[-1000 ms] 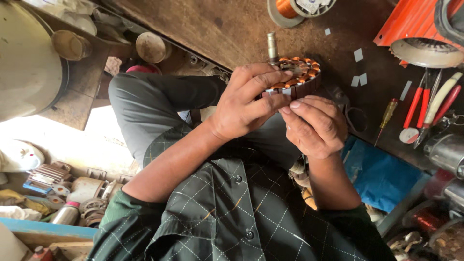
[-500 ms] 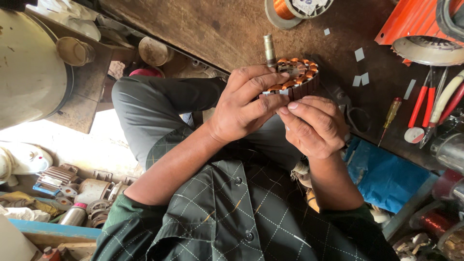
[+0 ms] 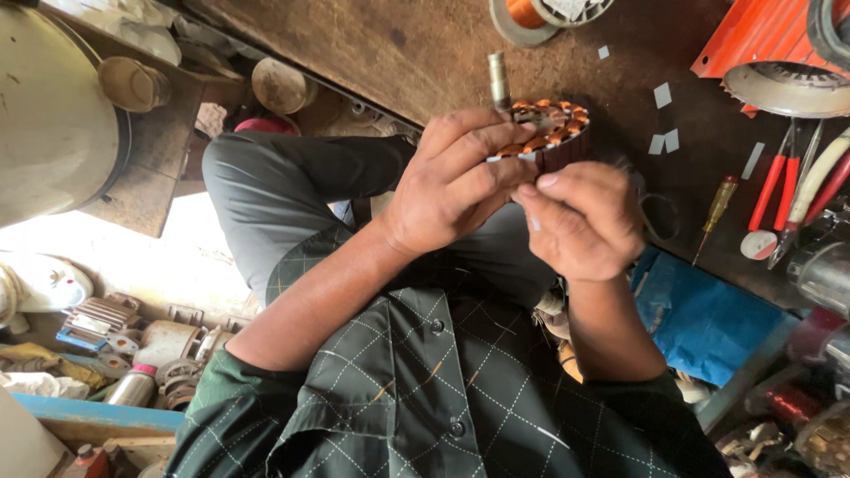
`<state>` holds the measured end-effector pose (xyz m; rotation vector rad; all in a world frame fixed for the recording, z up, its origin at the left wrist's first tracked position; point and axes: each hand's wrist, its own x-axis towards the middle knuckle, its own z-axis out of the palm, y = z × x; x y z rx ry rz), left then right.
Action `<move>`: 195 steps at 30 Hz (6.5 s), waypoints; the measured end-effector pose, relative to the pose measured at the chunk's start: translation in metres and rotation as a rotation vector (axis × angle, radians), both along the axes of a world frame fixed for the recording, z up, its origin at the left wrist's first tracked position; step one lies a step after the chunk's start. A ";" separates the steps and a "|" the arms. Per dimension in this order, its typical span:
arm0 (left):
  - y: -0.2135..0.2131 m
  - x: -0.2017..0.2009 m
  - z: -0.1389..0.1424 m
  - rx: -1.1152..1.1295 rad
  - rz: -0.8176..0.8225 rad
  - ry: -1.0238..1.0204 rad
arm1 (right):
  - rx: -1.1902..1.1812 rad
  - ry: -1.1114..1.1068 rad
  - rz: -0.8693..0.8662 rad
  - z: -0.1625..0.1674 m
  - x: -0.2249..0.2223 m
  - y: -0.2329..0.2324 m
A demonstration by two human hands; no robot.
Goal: The person sits on the floor and works on a cylindrical electrical component with copper windings. They insert small white insulating pieces into slots between the windings, using a screwdriver to press them in and pliers to trim excess material. The person repeats this process for multiple slots around the component.
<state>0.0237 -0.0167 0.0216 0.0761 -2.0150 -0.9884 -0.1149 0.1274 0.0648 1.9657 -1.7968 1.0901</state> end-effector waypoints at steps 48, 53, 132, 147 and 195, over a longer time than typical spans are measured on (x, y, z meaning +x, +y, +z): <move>-0.010 -0.013 0.003 0.223 -0.011 0.118 | 0.705 -0.765 0.126 0.048 -0.073 -0.030; -0.010 -0.012 0.004 0.268 -0.040 0.102 | 0.707 -0.850 0.100 0.047 -0.073 -0.032; -0.028 -0.083 0.082 0.217 -0.366 -0.362 | 0.434 -0.893 -0.219 -0.051 0.016 0.108; -0.028 -0.081 0.088 0.213 -0.408 -0.411 | 0.366 -0.974 -0.195 -0.062 0.035 0.104; -0.029 -0.031 0.030 0.527 -0.220 -0.146 | -0.162 -0.064 -0.103 -0.001 -0.026 -0.030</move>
